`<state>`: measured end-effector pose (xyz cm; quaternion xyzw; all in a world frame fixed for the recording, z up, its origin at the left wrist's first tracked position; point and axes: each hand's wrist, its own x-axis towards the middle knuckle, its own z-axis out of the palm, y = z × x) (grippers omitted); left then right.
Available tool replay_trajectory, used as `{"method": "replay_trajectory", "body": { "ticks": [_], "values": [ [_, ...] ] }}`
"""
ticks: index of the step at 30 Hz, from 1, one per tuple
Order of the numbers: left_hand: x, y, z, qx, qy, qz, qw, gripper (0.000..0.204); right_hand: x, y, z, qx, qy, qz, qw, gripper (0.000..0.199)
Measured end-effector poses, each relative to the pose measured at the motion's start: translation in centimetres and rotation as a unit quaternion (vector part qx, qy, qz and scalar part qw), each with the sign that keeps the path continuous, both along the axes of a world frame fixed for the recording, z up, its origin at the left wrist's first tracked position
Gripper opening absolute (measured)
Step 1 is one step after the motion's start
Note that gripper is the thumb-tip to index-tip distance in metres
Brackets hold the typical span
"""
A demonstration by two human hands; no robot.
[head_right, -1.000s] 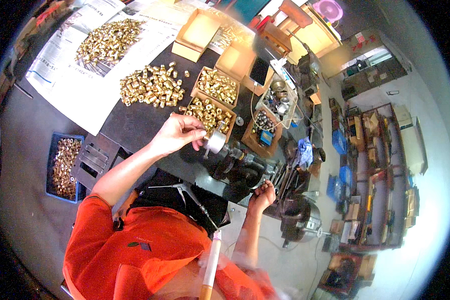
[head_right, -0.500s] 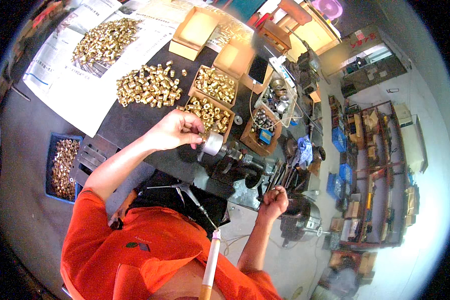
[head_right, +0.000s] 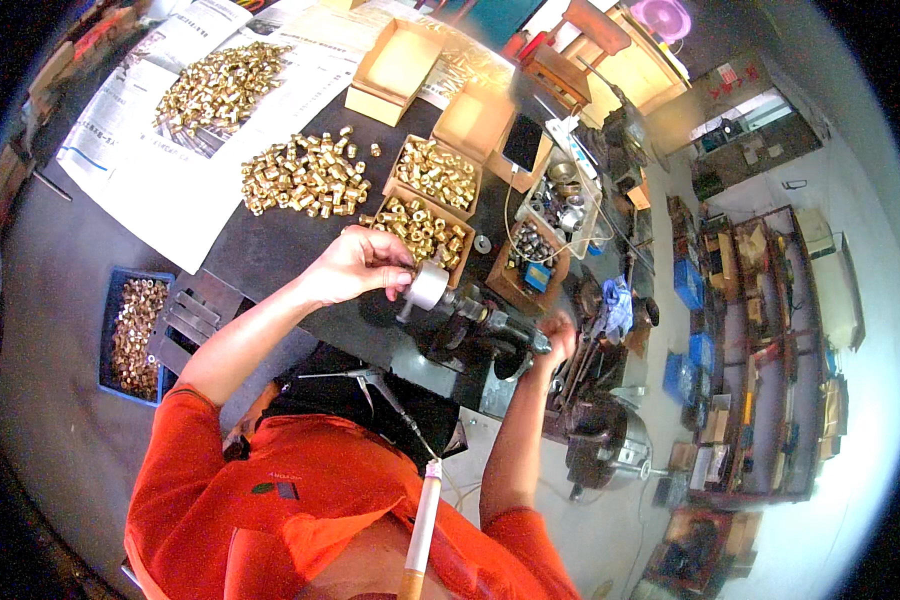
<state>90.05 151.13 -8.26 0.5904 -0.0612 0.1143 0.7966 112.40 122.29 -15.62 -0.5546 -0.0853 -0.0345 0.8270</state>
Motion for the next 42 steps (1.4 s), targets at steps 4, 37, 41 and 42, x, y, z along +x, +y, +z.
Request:
{"method": "replay_trajectory", "body": {
  "ticks": [4,37,41,42],
  "values": [
    [-0.2,0.0,0.2,-0.006,0.002,0.002,1.0,0.013,-2.9,-1.4,-2.6,-0.073,0.092,-0.062,0.991,0.021],
    [-0.5,0.0,0.4,-0.042,0.05,0.038,0.997,0.015,-9.2,-5.0,0.6,0.03,0.169,0.033,0.985,0.014],
    [-0.2,0.0,0.8,-0.021,0.047,0.046,0.998,0.015,-1.6,-2.7,-2.7,-0.082,0.171,-0.075,0.979,0.018],
    [-0.3,0.1,0.7,-0.017,0.045,0.053,0.997,0.016,0.8,-3.0,-2.5,-0.218,-0.041,-0.047,0.974,0.018]
  ]
}}
